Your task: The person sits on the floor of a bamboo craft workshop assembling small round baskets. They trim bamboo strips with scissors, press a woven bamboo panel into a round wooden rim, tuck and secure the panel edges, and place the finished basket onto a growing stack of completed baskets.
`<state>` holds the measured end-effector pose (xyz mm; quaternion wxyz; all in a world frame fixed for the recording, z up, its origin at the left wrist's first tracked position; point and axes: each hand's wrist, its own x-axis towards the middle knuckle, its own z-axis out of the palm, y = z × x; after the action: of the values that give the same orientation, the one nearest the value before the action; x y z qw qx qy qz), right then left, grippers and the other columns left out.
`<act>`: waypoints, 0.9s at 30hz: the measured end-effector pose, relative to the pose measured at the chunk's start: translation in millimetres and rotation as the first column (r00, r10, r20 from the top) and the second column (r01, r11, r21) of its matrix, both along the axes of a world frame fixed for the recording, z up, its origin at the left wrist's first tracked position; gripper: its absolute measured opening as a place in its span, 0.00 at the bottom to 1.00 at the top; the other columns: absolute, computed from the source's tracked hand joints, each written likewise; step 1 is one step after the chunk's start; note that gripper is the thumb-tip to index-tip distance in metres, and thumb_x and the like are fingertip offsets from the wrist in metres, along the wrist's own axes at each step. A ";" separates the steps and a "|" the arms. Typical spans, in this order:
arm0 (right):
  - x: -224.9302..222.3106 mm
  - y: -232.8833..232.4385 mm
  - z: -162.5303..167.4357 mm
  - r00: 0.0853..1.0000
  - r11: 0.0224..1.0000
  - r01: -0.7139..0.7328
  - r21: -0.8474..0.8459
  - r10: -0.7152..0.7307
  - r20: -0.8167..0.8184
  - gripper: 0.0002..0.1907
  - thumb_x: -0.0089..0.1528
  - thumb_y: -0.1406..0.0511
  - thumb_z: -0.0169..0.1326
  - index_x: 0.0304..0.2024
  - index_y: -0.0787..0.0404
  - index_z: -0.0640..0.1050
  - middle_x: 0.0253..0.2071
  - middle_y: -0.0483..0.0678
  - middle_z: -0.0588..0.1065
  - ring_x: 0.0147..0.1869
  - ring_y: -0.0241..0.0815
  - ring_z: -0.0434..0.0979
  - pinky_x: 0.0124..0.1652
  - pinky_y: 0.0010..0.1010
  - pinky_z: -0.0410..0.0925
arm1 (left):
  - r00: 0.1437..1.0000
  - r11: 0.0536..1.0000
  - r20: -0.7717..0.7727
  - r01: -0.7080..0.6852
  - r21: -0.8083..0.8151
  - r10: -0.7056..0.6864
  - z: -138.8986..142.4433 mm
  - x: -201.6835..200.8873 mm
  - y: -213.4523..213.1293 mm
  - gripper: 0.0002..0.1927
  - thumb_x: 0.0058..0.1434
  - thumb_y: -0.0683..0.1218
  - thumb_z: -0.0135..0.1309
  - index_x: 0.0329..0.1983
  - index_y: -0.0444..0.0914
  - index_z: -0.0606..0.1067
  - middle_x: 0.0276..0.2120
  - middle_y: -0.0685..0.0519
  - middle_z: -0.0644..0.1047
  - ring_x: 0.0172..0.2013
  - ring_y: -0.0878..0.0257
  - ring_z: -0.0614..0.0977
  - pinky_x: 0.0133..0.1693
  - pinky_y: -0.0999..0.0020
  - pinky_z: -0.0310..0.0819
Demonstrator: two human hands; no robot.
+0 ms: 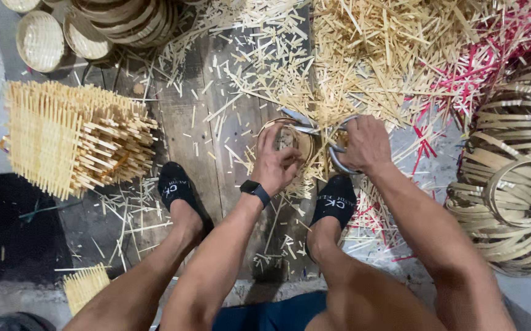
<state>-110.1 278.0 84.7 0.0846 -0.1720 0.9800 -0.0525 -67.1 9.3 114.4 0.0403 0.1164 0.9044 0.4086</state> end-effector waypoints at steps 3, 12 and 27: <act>0.4 16.3 -2.3 0.988 0.998 0.070 -0.006 -0.069 0.139 0.19 0.56 0.51 0.62 0.41 0.56 0.82 0.39 0.54 0.76 0.46 0.52 0.78 0.46 0.47 0.72 | 0.999 0.998 0.010 0.048 -0.048 -0.047 2.9 -5.2 -7.9 0.12 0.44 0.42 0.67 0.34 0.43 0.84 0.68 0.42 0.64 0.68 0.37 0.62 0.69 0.46 0.59; 14.2 79.2 -37.1 0.840 0.847 0.529 0.056 -0.514 -0.173 0.33 0.47 0.50 0.69 0.44 0.66 0.80 0.40 0.61 0.74 0.45 0.60 0.76 0.46 0.51 0.71 | 0.964 0.988 0.226 -0.126 -0.088 0.143 1.6 4.7 -6.1 0.47 0.41 0.63 0.72 0.65 0.46 0.73 0.60 0.38 0.67 0.62 0.40 0.65 0.62 0.45 0.62; 12.1 -40.8 -44.5 0.473 0.425 0.835 -0.351 -0.227 0.851 0.11 0.58 0.64 0.66 0.40 0.65 0.83 0.32 0.50 0.82 0.29 0.37 0.79 0.31 0.29 0.73 | 0.586 0.956 0.758 -0.235 -0.179 0.286 -69.1 -69.5 -35.9 0.18 0.49 0.49 0.73 0.42 0.40 0.85 0.35 0.50 0.86 0.31 0.65 0.84 0.37 0.69 0.78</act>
<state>-98.0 237.2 40.2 0.3430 0.1991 0.7485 -0.5314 -136.7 -26.6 45.3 0.3693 -0.2059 0.8166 0.3930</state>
